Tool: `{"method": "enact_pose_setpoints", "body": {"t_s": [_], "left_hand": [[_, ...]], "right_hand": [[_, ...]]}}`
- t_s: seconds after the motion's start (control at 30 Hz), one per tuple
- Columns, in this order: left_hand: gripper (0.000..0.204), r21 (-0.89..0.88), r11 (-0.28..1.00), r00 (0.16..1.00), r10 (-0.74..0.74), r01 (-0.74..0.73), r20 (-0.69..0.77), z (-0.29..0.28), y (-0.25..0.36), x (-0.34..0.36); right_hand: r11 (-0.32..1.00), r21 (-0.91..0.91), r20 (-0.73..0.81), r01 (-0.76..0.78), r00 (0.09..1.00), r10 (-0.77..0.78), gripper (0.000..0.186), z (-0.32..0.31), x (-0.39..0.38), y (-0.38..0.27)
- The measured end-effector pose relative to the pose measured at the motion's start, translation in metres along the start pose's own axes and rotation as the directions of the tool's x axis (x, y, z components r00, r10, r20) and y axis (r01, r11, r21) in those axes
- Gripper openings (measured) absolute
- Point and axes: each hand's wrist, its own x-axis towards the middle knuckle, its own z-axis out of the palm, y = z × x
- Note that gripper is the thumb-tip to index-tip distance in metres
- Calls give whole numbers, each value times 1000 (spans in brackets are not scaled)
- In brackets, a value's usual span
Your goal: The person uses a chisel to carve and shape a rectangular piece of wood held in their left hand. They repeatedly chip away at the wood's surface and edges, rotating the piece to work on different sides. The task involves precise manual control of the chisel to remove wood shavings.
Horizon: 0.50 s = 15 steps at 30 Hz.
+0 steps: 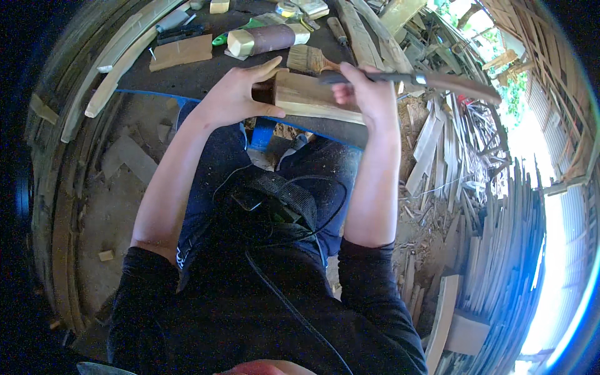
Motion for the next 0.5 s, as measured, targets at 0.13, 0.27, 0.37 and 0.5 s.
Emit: {"method": "enact_pose_setpoints", "body": {"t_s": [0.13, 0.27, 0.37, 0.5], "left_hand": [[101, 8, 999, 998, -54, 54, 17, 12, 1, 3], [101, 29, 999, 999, -39, 38, 17, 8, 6, 1], [101, 72, 997, 1000, -31, 31, -1, 7, 4, 0], [103, 83, 995, 999, -48, 48, -6, 6, 4, 0]], "right_hand": [[1000, 1, -137, -31, 990, 31, 24, -67, 9, 25], [999, 36, -81, -17, 997, 20, 24, -39, 7, 23], [999, -42, 76, 18, 997, -15, 25, 30, -6, -1], [999, -44, 117, 17, 993, -12, 24, 30, -6, -8]]}}
